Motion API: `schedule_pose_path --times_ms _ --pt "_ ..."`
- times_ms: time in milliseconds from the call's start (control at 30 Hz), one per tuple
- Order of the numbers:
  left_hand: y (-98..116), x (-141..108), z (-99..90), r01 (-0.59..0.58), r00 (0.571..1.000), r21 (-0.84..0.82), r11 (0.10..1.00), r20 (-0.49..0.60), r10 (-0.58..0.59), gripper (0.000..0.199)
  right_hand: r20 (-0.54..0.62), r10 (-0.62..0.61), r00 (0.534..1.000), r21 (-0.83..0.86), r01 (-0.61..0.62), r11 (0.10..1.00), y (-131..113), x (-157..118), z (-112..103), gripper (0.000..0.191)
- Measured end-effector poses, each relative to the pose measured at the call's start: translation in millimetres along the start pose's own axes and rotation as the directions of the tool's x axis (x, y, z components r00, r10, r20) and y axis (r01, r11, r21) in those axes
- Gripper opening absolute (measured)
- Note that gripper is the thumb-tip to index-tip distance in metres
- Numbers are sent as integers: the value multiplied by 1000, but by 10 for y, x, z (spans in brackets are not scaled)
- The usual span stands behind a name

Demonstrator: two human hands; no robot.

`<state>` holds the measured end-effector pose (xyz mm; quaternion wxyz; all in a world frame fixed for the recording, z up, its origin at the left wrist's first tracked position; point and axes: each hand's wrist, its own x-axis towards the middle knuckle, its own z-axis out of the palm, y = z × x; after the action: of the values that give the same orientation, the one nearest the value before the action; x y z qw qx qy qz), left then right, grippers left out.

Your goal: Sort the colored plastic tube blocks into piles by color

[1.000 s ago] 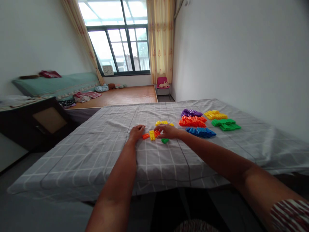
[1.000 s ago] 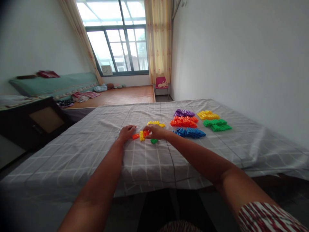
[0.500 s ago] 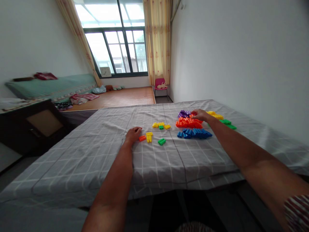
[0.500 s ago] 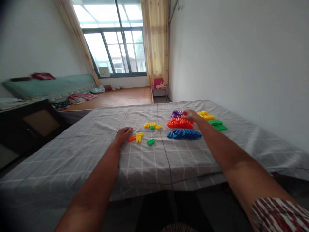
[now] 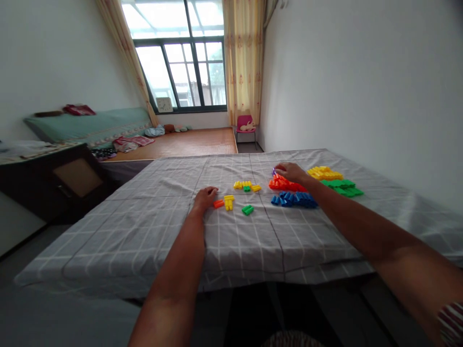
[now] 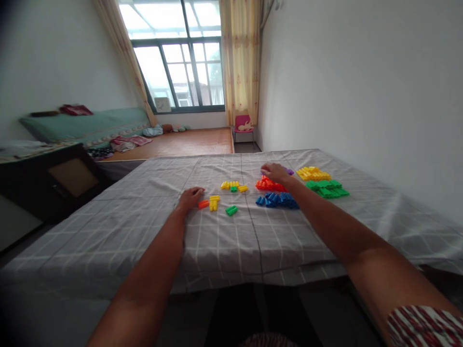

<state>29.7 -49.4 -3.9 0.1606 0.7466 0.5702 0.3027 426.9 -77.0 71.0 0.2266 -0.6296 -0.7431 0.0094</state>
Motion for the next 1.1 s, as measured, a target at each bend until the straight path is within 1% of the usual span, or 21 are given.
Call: schedule_pose_path --times_ms 67,133,200,233,267,333,400,433,500,600,733,800,867,967,1033,1100 --pt "0 -5 8 1 1000 -2 1000 -5 -1 35 79 -172 982 95 165 982 -499 -47 199 26" --pt "-2 -11 16 3 1000 0 1000 -8 -3 34 165 -327 931 166 300 939 -1030 -127 441 23" --pt "-10 -13 22 -6 1000 -3 1000 -11 6 34 202 -433 879 188 399 898 -1517 -219 674 22" --pt "-16 -13 25 -14 1000 -9 1000 -15 14 33 212 -452 867 161 425 891 -1725 -259 775 23" --pt "-22 -11 26 -19 1000 -16 1000 -19 19 33 210 -452 867 117 437 892 -1904 -291 862 25" --pt "-35 -5 25 -27 999 -30 999 -23 27 32 183 -410 893 33 411 911 -2168 -326 995 30" --pt "-45 0 16 -33 999 -38 999 -21 32 32 157 -348 924 -16 355 935 -2315 -327 1080 34" --pt "-48 2 11 -38 999 -41 998 -19 37 32 154 -328 932 -29 336 941 -2350 -320 1106 33" --pt "-52 7 4 -51 999 -44 998 -15 51 32 163 -320 933 -59 333 941 -2361 -305 1125 29" --pt "-57 14 8 -61 998 -41 997 -18 60 32 195 -357 914 -83 378 922 -2286 -301 1076 23" --pt "-56 14 14 -56 998 -30 998 -30 55 32 258 -384 886 -51 410 911 -2182 -342 958 27" --pt "-47 4 2 -65 998 -29 997 -29 64 33 260 -382 887 -41 405 913 -2174 -375 929 30" --pt "-34 -11 -17 -77 997 -30 997 -24 76 34 232 -379 896 -41 398 916 -2184 -407 926 27" --pt "-16 -29 -39 -74 997 -34 997 -21 74 34 188 -412 892 -2 420 908 -2139 -419 904 18" --pt "-9 -33 -46 -55 998 -33 998 -20 55 34 137 -430 892 81 423 903 -1989 -389 817 24" --pt "-4 -32 -49 -35 999 -26 999 -12 34 35 57 -417 907 158 404 901 -1693 -334 646 28"
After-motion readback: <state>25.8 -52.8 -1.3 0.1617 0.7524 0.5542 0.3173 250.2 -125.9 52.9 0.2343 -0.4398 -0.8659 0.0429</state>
